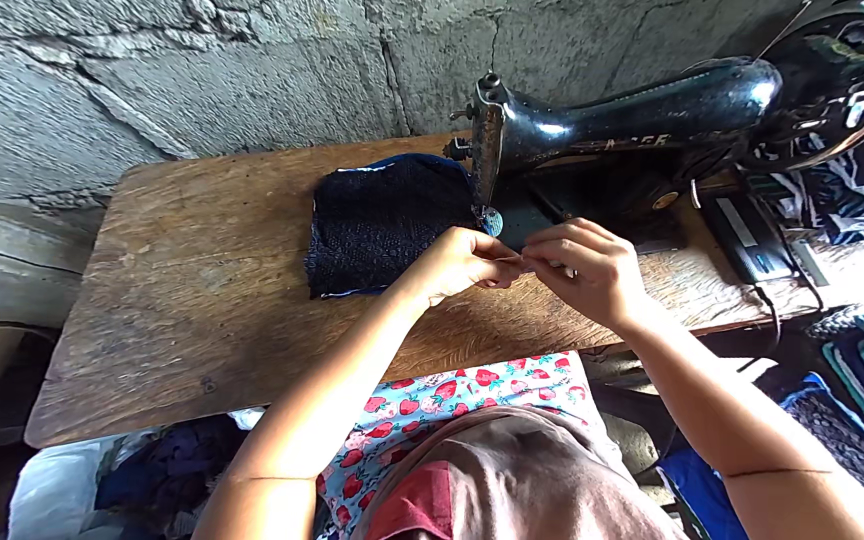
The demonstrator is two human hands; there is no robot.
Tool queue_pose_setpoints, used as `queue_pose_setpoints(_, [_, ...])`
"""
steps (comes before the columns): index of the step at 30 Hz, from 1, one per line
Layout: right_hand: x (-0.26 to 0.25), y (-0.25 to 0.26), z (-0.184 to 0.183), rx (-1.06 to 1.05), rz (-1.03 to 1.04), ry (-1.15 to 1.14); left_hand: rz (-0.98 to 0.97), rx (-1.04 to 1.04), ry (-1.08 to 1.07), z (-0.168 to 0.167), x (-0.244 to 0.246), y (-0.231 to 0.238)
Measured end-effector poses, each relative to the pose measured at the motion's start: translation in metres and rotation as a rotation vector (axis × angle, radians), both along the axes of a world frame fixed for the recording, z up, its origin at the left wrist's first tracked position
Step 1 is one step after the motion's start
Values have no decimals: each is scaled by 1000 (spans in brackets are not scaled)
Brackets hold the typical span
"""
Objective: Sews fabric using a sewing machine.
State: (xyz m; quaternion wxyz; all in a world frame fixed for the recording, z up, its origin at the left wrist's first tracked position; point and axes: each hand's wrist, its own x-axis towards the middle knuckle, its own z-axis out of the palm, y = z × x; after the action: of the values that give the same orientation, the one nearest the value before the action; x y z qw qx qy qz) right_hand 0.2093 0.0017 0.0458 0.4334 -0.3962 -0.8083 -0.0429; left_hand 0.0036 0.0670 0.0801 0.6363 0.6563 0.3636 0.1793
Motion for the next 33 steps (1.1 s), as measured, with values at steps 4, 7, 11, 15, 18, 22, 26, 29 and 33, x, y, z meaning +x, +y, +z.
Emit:
queue_pose_setpoints(4, [2,-1,-5,177,71,-142,-17,-37,-17,5,-1,0])
queue_pose_setpoints(7, [4,-3,-5,151,119,-137,2,-101,-43,6,-2,1])
queue_pose_setpoints(11, [6,-4,-4,167,137,-148,-8,-200,-77,10,-4,2])
queue_pose_setpoints(15, [4,-3,-5,149,135,-103,21,-187,-98,8,-2,0])
queue_pose_setpoints(18, [3,-4,-1,-62,68,107,54,-155,-86,7,0,-1])
queue_pose_setpoints(22, [5,-7,13,-612,31,461,83,-125,-84,8,0,-2])
queue_pose_setpoints(26, [1,-6,15,-765,28,525,71,-100,-86,6,1,-2])
queue_pose_setpoints(29, [0,-6,16,-763,17,551,-7,-68,-117,4,-4,0])
queue_pose_setpoints(33, [-1,-6,19,-788,10,582,-58,-40,-148,3,-9,4])
